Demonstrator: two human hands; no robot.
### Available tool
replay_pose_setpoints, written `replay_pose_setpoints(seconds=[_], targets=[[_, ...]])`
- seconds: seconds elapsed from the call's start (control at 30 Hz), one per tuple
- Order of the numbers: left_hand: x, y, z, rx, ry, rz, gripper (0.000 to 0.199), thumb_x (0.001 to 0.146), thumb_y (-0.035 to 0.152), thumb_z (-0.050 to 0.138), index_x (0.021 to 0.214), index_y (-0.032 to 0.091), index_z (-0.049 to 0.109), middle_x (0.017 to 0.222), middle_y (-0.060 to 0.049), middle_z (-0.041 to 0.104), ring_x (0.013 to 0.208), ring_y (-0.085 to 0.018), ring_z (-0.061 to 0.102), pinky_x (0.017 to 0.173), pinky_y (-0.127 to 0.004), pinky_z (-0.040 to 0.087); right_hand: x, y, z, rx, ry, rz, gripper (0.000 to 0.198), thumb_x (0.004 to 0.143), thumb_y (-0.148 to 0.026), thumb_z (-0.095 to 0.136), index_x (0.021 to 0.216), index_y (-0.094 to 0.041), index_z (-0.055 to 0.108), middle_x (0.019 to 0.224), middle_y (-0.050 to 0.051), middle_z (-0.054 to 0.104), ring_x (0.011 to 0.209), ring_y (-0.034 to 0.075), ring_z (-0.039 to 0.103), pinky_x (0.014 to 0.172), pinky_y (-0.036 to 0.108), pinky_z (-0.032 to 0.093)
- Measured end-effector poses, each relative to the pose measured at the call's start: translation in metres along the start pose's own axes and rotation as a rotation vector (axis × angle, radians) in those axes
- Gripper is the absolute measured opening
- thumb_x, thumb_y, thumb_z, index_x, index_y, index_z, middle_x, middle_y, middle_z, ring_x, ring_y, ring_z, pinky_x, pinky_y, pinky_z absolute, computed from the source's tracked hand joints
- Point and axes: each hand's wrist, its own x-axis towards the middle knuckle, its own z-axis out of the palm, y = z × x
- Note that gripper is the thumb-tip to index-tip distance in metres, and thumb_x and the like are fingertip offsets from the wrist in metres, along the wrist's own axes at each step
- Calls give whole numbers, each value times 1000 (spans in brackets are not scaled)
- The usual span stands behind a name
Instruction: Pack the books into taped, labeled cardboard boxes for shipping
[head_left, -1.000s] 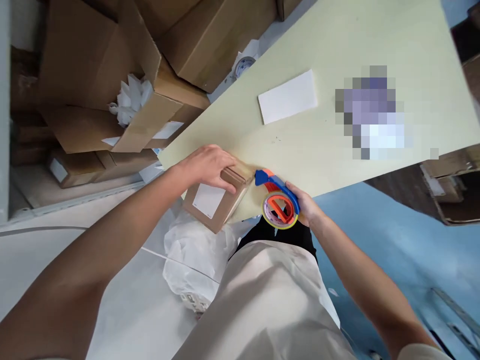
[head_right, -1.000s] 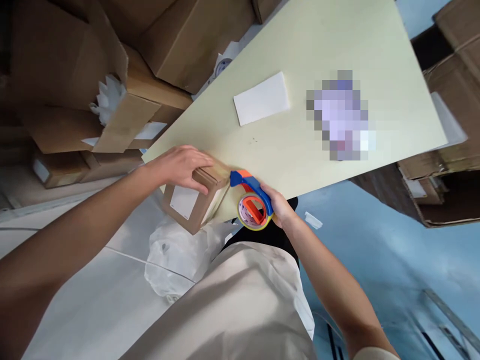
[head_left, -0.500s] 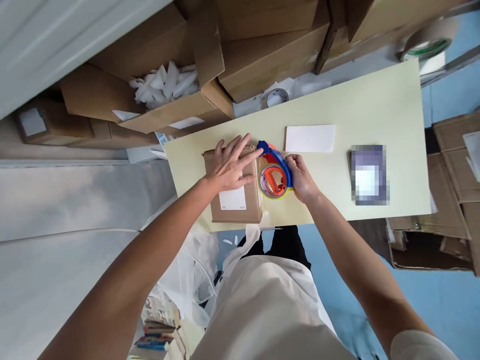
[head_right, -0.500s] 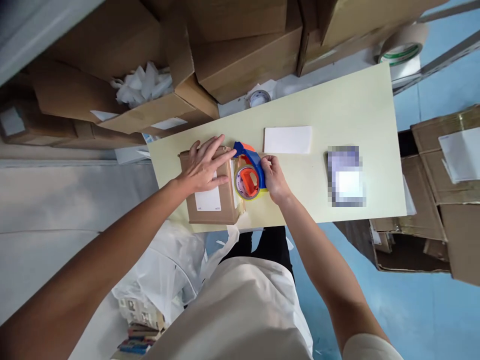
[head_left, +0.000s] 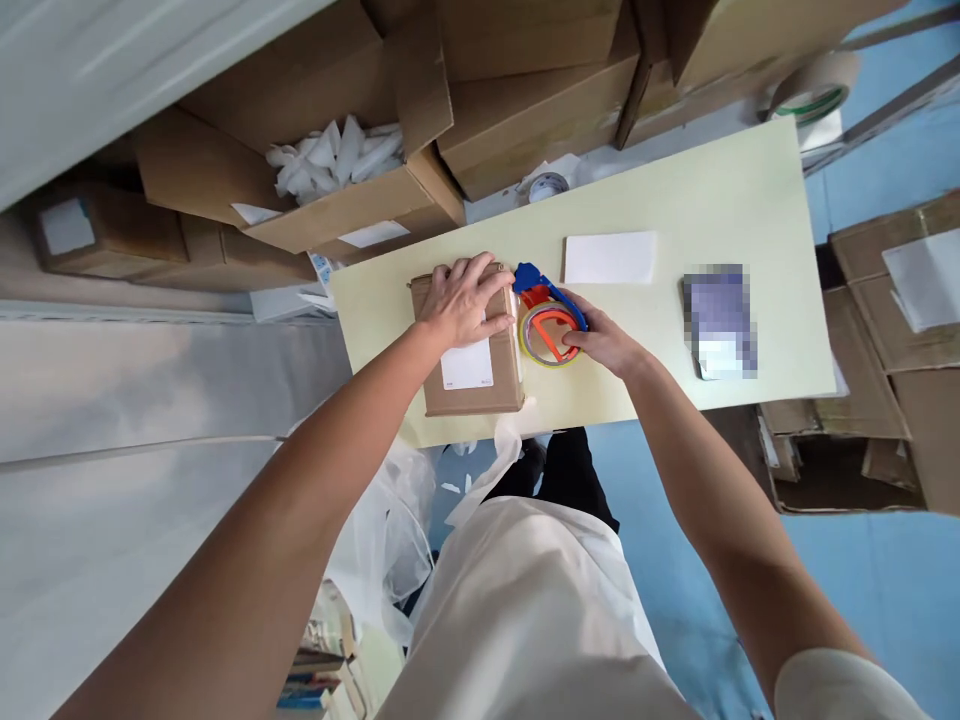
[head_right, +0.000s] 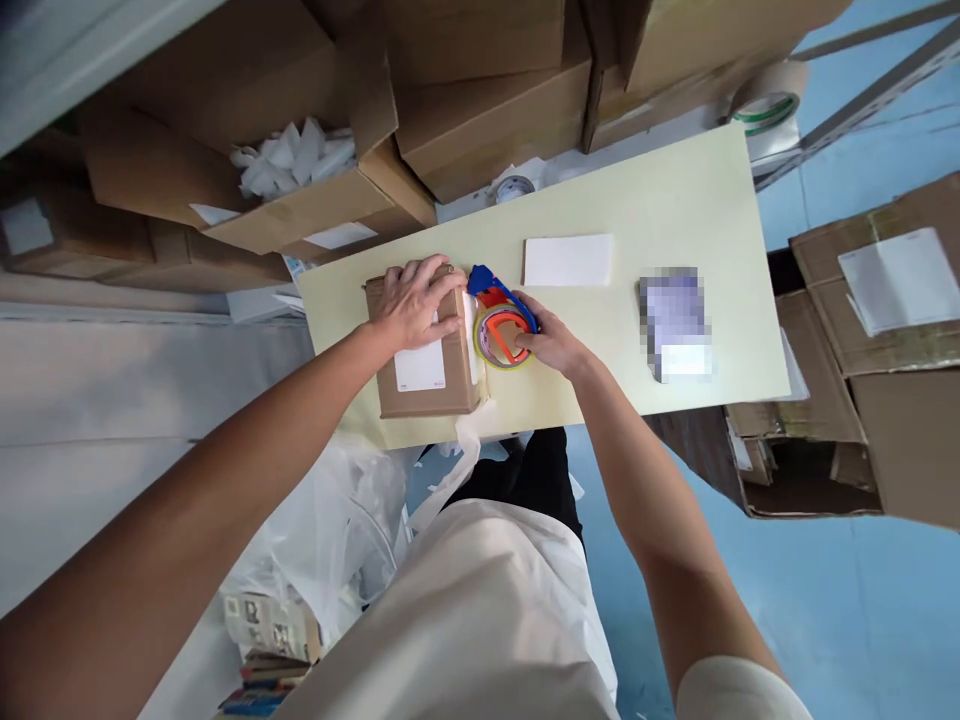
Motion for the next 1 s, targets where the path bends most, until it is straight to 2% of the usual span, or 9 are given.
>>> replay_pose_setpoints(seconds=[0.1, 0.23, 0.37, 0.5, 0.6, 0.67, 0.77, 0.87, 1.0], targets=[[-1, 0, 3, 21, 17, -6, 60, 82, 57, 45, 135, 30, 39, 146, -11, 30, 126, -38, 31, 96, -52, 23, -29, 16, 1, -32, 43, 5, 77, 63, -9, 58, 135, -30, 44, 123, 0, 61, 109, 22, 57, 100, 42, 42], [0, -5, 13, -7, 52, -6, 60, 82, 58, 43, 136, 31, 37, 146, -9, 29, 128, -38, 29, 99, -53, 21, -92, 51, 12, -39, 86, 70, 82, 61, -7, 58, 138, -30, 41, 120, -1, 62, 108, 22, 58, 98, 39, 43], [1, -10, 19, -42, 68, -15, 58, 82, 58, 41, 136, 36, 35, 144, -5, 32, 129, -37, 27, 101, -52, 19, -149, 87, 46, -35, 42, 138, 86, 61, -7, 56, 142, -29, 35, 123, 1, 61, 112, 23, 57, 98, 37, 43], [1, -11, 21, -70, 92, -55, 60, 83, 60, 39, 138, 39, 31, 143, -4, 33, 130, -38, 24, 101, -54, 20, -165, 97, 78, -64, 88, 121, 85, 65, -10, 53, 145, -28, 29, 129, 3, 57, 118, 24, 53, 100, 39, 42], [-3, -14, 22, -91, 152, -174, 63, 83, 60, 39, 141, 42, 23, 141, -5, 37, 129, -38, 26, 98, -55, 24, -152, 82, 75, -62, 172, 109, 85, 64, -10, 52, 145, -28, 29, 129, 3, 57, 115, 23, 55, 98, 38, 44], [-9, -19, 24, -105, 213, -282, 67, 83, 60, 39, 144, 45, 16, 139, -6, 38, 129, -38, 28, 94, -57, 28, -132, 61, 58, -66, 205, 91, 86, 62, -9, 52, 143, -27, 32, 126, 3, 59, 112, 24, 56, 95, 38, 46], [-26, -27, 23, -87, 246, -377, 77, 81, 62, 43, 146, 45, 3, 142, -9, 36, 130, -40, 29, 90, -60, 32, -84, 20, 21, -101, 172, 45, 79, 60, -8, 52, 137, -25, 43, 123, 4, 61, 112, 25, 55, 92, 39, 46], [-44, -28, 16, -24, 223, -378, 92, 77, 64, 49, 148, 37, -3, 151, -14, 23, 135, -43, 22, 93, -63, 30, -27, -24, -8, -168, 100, 32, 68, 60, -6, 54, 125, -23, 56, 115, 4, 65, 109, 27, 56, 90, 40, 46], [-48, -17, 9, 8, 133, -194, 95, 76, 61, 56, 150, 27, 7, 156, -17, 9, 140, -42, 10, 103, -63, 19, 21, -59, -20, -210, -80, 101, 60, 59, -5, 60, 116, -24, 63, 101, 2, 70, 97, 24, 61, 85, 37, 48]])
